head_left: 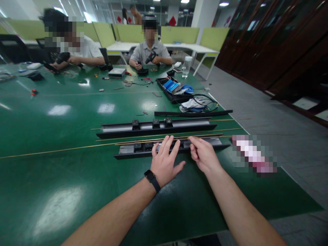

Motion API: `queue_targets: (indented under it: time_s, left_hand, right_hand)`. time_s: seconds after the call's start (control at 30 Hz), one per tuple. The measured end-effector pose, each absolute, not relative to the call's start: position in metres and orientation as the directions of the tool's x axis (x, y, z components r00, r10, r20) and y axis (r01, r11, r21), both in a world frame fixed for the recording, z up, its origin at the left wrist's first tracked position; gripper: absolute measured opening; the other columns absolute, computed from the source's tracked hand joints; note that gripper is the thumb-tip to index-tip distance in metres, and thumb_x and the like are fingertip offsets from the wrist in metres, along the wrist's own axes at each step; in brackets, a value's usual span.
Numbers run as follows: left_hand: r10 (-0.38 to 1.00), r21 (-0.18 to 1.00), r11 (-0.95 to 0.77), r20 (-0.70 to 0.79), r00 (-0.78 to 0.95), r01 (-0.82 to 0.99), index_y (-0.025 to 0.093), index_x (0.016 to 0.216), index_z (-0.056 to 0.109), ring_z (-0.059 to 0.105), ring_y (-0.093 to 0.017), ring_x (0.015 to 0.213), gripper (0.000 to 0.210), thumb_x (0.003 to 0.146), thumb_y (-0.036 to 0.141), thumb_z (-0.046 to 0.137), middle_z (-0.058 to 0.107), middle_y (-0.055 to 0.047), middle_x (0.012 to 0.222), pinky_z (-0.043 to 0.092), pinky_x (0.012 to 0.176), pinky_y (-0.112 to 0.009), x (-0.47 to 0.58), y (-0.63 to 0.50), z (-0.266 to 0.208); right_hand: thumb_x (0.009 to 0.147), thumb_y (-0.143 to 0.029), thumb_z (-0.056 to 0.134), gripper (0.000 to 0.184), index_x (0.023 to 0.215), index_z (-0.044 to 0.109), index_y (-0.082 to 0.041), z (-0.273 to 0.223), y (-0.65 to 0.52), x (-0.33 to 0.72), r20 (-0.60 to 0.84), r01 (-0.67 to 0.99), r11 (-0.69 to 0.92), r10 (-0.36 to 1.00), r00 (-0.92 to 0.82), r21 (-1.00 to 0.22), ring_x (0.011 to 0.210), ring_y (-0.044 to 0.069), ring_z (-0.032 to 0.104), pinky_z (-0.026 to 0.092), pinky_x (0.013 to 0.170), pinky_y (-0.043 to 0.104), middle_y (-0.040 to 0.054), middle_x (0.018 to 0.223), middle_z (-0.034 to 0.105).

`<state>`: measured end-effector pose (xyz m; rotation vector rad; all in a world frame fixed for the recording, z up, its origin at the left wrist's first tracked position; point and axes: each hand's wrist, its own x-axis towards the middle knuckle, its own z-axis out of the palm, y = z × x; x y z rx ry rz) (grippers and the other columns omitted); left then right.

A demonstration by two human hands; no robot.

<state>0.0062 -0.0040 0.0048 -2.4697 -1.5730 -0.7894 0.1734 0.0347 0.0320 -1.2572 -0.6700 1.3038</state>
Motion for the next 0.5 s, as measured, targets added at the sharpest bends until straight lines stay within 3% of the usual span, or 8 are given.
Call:
queue_targets:
  time_s: [0.5]
  left_hand:
    - [0.815,0.192,-0.460,0.479,0.327,0.867,0.026,0.150,0.041,0.030,-0.029,0.149,0.071,0.088,0.057,0.057,0.033,-0.009,0.162,0.023,0.116,-0.051,0.0061,-0.0038,0.0042]
  right_hand:
    - [0.073,-0.039,0.083,0.033,0.078,0.059,-0.017,0.0348,0.0353,0.1720,-0.297,-0.358,-0.189,0.913,0.278,-0.914,0.027,0.004,0.035,0.021,0.025,0.014,-0.0062,0.049,0.052]
